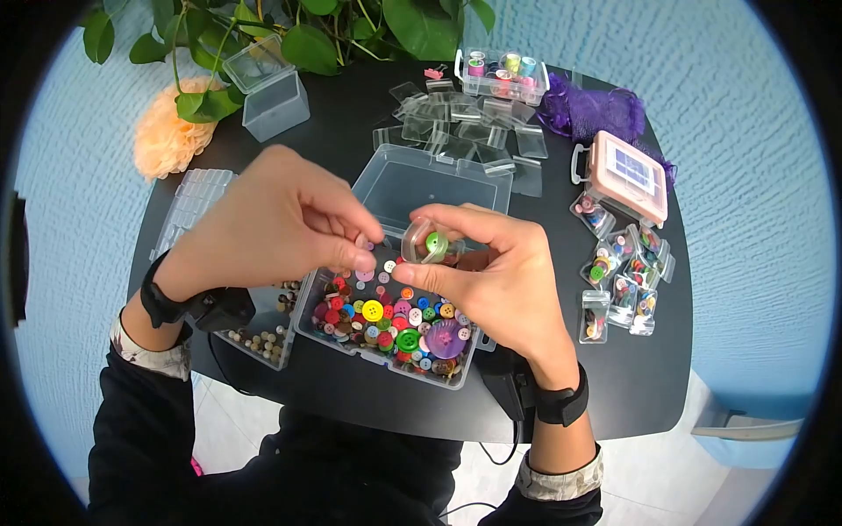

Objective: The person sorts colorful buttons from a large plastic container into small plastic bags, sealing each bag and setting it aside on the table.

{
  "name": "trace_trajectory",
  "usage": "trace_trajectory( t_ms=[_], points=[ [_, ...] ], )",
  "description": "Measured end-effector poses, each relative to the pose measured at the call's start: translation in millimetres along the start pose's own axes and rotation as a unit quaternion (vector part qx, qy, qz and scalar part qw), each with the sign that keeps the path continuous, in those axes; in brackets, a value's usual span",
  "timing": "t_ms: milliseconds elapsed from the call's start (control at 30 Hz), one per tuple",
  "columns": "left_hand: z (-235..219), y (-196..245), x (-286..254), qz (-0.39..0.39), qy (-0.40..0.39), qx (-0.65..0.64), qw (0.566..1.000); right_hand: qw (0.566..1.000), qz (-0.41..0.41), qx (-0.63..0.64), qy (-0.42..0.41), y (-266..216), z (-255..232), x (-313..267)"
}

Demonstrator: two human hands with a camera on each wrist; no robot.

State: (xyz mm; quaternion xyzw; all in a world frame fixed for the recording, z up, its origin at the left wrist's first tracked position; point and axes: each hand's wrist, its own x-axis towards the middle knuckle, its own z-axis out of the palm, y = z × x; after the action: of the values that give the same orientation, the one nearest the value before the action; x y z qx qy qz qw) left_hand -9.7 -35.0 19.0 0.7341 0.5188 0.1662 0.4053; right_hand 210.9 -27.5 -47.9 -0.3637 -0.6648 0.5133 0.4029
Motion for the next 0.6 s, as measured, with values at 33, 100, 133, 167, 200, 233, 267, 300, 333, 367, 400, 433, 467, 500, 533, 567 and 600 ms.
trace_trajectory(
  t_ms=[33, 100, 133, 167, 200, 233, 267, 300, 333, 367, 400, 433, 467, 500, 533, 567, 600],
  points=[
    [-1.3, 4.6, -0.4, 0.018, 0.035, -0.034, 0.999, 1.0, -0.001, 0.0, 0.0, -0.1, 0.4, -0.4],
    [-1.7, 19.8, 0.7, 0.021, 0.05, -0.032, 0.998, 1.0, -0.001, 0.003, -0.005, 0.4, 1.3, -0.9],
    [-0.4, 25.0, 2.5, 0.025, 0.063, -0.031, 0.997, 1.0, -0.002, 0.003, -0.005, 1.0, 1.6, -0.7],
    [1.6, 25.0, 5.4, 0.025, 0.064, -0.031, 0.997, 1.0, -0.009, -0.009, -0.003, 1.5, 2.0, -0.6],
    [3.9, 22.9, 9.0, 0.049, 0.069, -0.017, 0.996, 1.0, -0.016, -0.021, -0.002, 1.9, 2.0, -0.7],
    [5.9, 21.4, 11.6, 0.073, 0.074, -0.003, 0.995, 1.0, -0.016, -0.021, -0.001, 2.6, 1.5, -0.7],
    [8.0, 20.8, 12.8, 0.073, 0.074, -0.002, 0.995, 1.0, -0.012, -0.025, 0.002, 3.3, 1.0, -0.4],
    [10.3, 20.3, 13.6, 0.081, 0.071, 0.003, 0.994, 1.0, -0.008, -0.029, 0.006, 4.0, 0.5, -0.2],
    [12.0, 20.4, 14.3, 0.089, 0.067, 0.008, 0.994, 1.0, -0.007, -0.028, 0.008, 4.2, 0.2, -0.3],
    [12.3, 20.6, 14.8, 0.089, 0.065, 0.008, 0.994, 1.0, -0.013, -0.025, 0.012, 4.3, 0.2, -0.4],
    [11.8, 20.5, 14.8, 0.081, 0.067, 0.008, 0.994, 0.999, -0.019, -0.024, 0.015, 4.1, 0.2, -0.8],
    [11.2, 20.5, 14.6, 0.072, 0.07, 0.007, 0.995, 0.999, -0.018, -0.023, 0.016, 2.7, 0.3, -1.4],
    [10.9, 20.8, 14.6, 0.072, 0.069, 0.007, 0.995, 1.0, -0.013, -0.023, 0.013, 0.5, 0.4, -1.7],
    [10.4, 20.8, 14.0, 0.072, 0.071, -0.005, 0.995, 1.0, -0.01, -0.022, 0.009, -0.5, 1.0, -1.9],
    [9.5, 20.9, 13.3, 0.072, 0.072, -0.018, 0.995, 1.0, -0.01, -0.022, 0.009, 0.2, 1.6, -1.8],
    [8.6, 22.1, 11.6, 0.071, 0.073, -0.018, 0.995, 1.0, -0.011, -0.027, 0.009, 1.1, 2.1, -1.8],
    [8.0, 23.7, 9.1, 0.066, 0.075, -0.02, 0.995, 0.999, -0.013, -0.031, 0.01, 1.6, 2.4, -1.8]
  ],
)
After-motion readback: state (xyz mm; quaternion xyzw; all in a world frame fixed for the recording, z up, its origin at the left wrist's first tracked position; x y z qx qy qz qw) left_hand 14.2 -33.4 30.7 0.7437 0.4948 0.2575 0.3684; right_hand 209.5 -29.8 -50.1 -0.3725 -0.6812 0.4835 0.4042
